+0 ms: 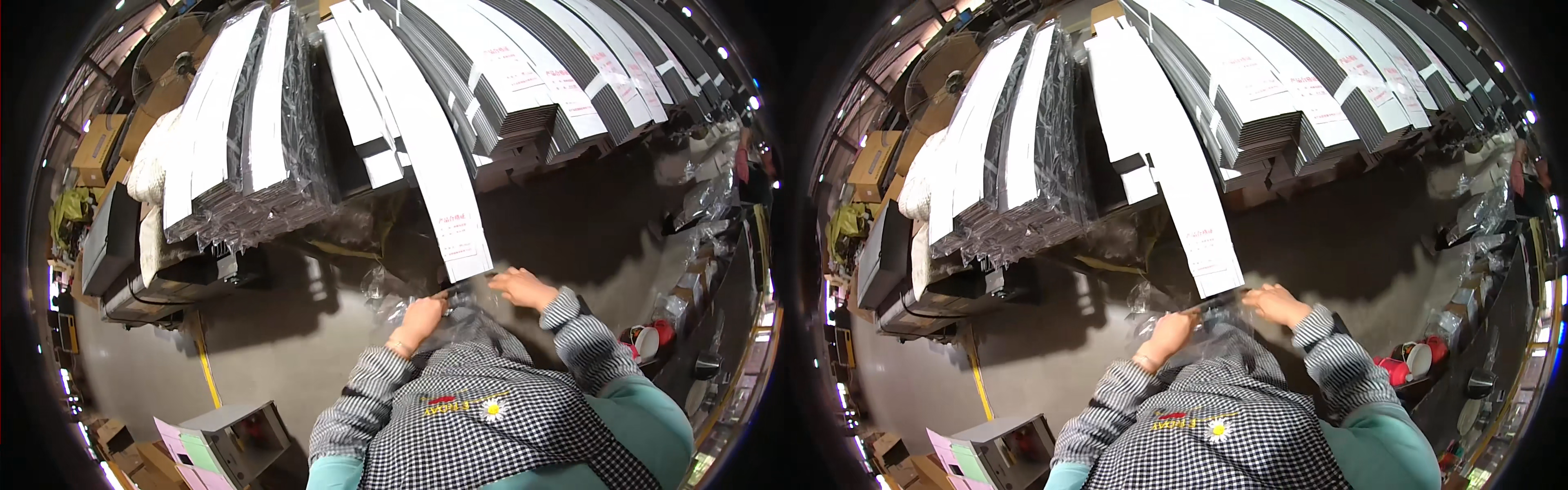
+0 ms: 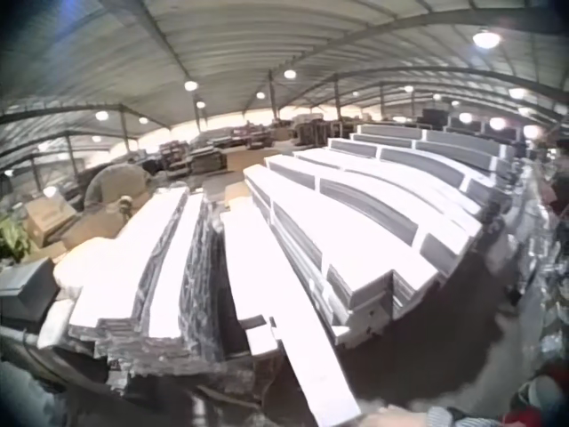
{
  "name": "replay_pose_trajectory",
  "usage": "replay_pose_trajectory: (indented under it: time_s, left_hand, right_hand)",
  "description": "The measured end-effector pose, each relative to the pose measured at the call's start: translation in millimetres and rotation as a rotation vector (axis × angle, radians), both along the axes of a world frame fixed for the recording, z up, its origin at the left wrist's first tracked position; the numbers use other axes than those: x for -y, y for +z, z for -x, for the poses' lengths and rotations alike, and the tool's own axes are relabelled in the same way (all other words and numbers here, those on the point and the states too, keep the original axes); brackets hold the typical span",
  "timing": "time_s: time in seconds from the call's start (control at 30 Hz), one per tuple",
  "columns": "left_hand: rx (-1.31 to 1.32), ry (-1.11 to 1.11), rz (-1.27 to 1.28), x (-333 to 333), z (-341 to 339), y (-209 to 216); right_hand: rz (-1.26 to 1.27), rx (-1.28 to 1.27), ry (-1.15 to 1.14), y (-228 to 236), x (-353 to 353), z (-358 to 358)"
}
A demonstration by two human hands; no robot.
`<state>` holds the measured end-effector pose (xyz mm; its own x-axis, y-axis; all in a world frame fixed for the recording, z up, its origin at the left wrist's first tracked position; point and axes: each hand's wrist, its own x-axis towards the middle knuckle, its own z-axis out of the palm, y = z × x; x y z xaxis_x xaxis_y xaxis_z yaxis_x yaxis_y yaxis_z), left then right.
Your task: Placing long architectural components into protective plastic sleeves and stacking them.
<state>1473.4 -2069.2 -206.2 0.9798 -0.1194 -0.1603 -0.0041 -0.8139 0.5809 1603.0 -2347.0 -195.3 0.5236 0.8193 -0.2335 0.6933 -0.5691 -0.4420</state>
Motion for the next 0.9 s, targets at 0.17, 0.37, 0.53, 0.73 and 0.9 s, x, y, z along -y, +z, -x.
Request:
replay_pose_trajectory:
  time_s: [0.17, 0.37, 0.53, 0.73, 0.9]
  left_hand:
    - [0.048, -0.080, -0.150, 1.6, -40.8, -22.0]
    - [0.119, -0.147, 0.148, -24.3, -32.9, 86.2]
    - [0.140, 0.051, 0.754, -36.4, -66.9, 109.4]
    - [0.138, 0.178, 0.493, -45.0, -100.5, 32.3]
    - [0.286, 0.289, 0.394, -49.6, -123.0, 69.1]
  right_hand:
    - [-0.010, 0.184, 0.022, -13.8, -12.1, -44.3]
    - [-0.438, -0.210, -0.083, 89.0, -19.2, -34.4]
    - [-0.952, -0.609, -0.536, 90.6, -39.1, -42.9]
    - [-0.734, -0.011, -0.754, 29.3, -87.0, -50.8]
    - [-0.820, 0.255, -0.591, 48.4, -103.6, -87.8]
